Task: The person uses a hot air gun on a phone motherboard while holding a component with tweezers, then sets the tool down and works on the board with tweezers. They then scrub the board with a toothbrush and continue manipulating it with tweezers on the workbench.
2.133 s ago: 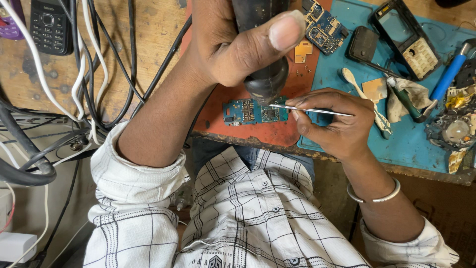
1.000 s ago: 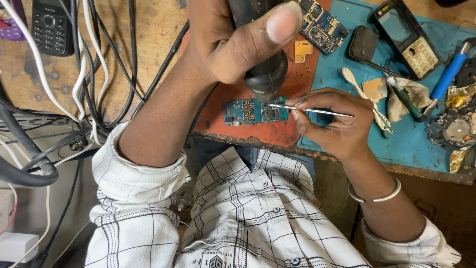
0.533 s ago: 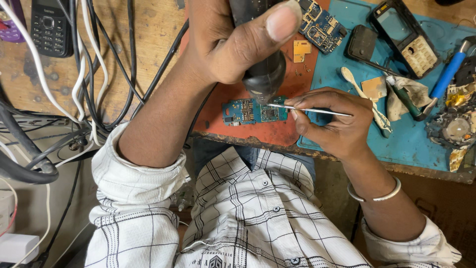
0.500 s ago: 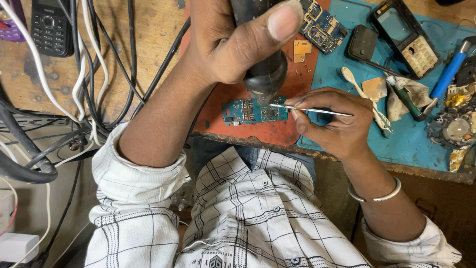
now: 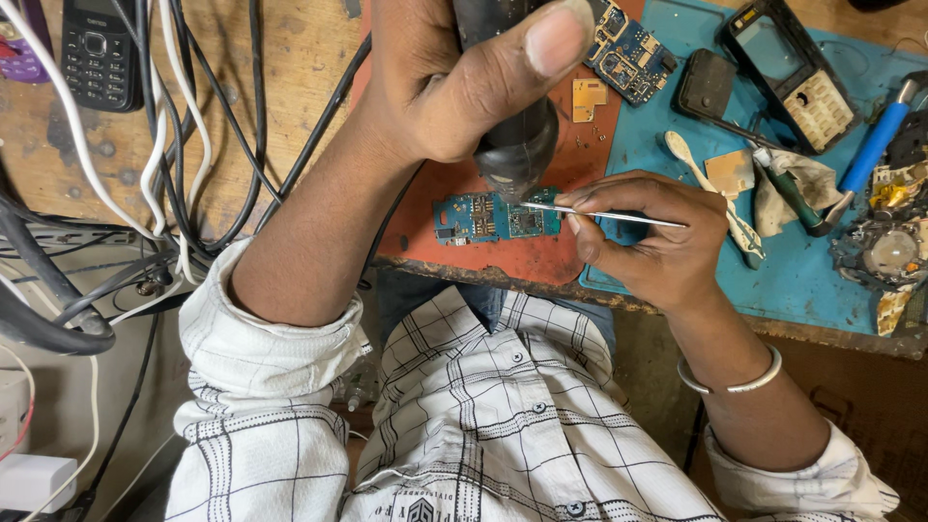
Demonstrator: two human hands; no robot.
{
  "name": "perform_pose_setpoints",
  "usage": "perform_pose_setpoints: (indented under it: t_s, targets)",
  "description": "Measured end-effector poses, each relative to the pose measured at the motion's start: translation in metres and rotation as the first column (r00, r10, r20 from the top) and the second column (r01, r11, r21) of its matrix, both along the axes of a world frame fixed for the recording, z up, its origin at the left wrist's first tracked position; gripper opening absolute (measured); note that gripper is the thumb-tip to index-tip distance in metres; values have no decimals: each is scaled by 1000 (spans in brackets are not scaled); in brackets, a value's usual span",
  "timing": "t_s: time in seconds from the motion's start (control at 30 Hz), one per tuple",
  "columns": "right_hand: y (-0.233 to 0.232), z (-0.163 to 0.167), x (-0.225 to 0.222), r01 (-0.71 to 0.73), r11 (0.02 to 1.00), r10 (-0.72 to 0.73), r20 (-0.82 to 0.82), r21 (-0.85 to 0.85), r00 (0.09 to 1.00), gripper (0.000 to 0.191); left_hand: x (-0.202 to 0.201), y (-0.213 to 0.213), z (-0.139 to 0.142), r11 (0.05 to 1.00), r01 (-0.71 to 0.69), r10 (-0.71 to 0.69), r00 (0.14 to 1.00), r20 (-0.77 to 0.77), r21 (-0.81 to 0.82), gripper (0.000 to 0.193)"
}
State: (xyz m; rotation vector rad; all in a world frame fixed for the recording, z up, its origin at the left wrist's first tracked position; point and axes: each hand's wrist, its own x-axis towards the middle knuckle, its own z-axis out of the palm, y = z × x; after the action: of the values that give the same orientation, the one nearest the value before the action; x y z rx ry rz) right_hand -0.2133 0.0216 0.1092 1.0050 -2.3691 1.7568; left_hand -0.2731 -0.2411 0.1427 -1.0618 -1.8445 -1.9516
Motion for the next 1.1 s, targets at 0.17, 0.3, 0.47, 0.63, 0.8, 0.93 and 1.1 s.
perform_pose_setpoints:
  t_s: [0.17,0.3,0.47,0.63,0.8,0.93,1.1]
  targets:
    - [0,-1,0,0,1000,0,-7,4,1000,17,1,-1,-1,1000,-6,6,1000,26,-4,25]
    - [0,-2,0,0,1000,0,6,-2,1000,17,1,0,0,1000,-4,4,1000,7,7,25]
    - [0,-2,-1,-4,1000,4,1,-5,1000,17,0,1,-2,1000,3,-3,1000,-4,-6,22]
    - [-1,-3,-2,-5,1000,5,6,-13,1000,17,-3,-2,-5,1000,-9,8,999,-36,-7,23]
    - [-2,-3,-3,-5,1000,5,6,-12,1000,18,-3,-2,-3,1000,-9,8,999,-45,-16,21]
    - [-2,-3,-3,-4,1000,4,7,-3,1000,17,-4,-4,-4,1000,-28,28,999,-42,-7,25]
    - [-2,-4,-3,-5,1000,5,20,-11,1000,17,-3,-8,-13,1000,-30,30,999,-34,6,27]
